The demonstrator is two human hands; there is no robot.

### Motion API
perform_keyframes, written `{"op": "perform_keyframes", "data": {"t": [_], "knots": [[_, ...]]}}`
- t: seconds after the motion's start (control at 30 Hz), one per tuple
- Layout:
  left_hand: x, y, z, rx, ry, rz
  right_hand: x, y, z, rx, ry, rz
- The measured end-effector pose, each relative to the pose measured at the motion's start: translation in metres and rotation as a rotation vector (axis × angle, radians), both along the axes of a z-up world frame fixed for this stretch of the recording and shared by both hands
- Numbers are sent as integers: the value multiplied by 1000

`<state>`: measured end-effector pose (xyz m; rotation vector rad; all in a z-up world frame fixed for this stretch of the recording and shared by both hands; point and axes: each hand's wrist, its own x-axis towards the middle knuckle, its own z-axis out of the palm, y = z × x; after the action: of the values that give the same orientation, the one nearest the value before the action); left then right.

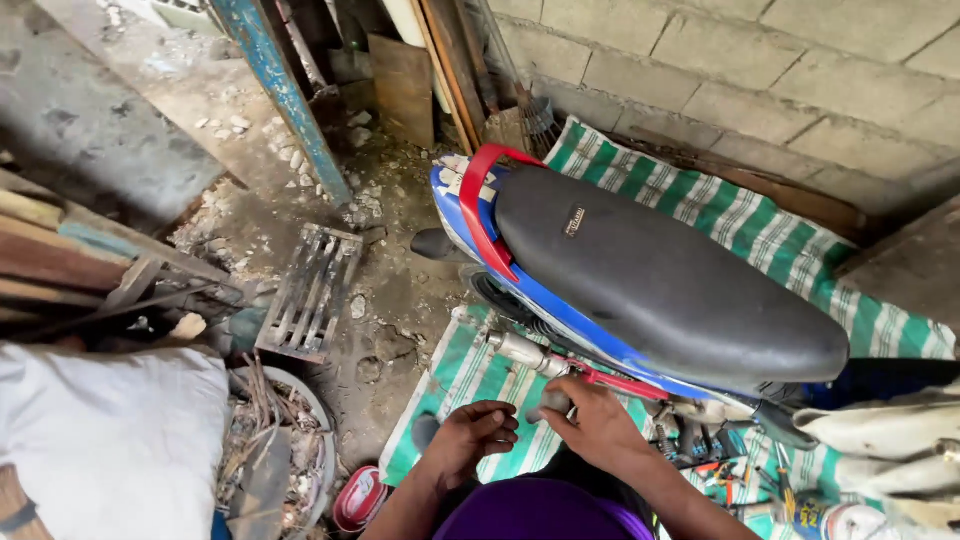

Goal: Sanding and cleaning a motor armature using sandpaper and a cloth in a motorcycle repair shop.

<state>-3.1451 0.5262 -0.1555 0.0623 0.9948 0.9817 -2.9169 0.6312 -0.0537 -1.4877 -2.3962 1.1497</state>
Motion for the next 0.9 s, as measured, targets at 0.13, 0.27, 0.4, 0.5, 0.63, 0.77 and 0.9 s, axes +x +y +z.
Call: {"op": "perform_keyframes", "data": {"t": [0.13,0.27,0.4,0.5,0.63,0.77,0.9], "knots": [[-45,6,22,1,110,-53,-37,-16,17,-101,16,-184],[-50,15,3,143,143,-31,-44,-26,23,-209,134,-360],[-66,30,38,399,677,-310,-50,-3,44,-350,-181,-60],[-60,27,54,457,828,-407,-66,7,69,-482,-406,151],[-81,23,44,555,898,-481,-84,13,47,-513,-345,312],[-134,25,43,521,766,-636,-122,15,47,-479,-293,308],[-185,23,24,445,677,-667,-158,8,1,-261,-217,409]]}}
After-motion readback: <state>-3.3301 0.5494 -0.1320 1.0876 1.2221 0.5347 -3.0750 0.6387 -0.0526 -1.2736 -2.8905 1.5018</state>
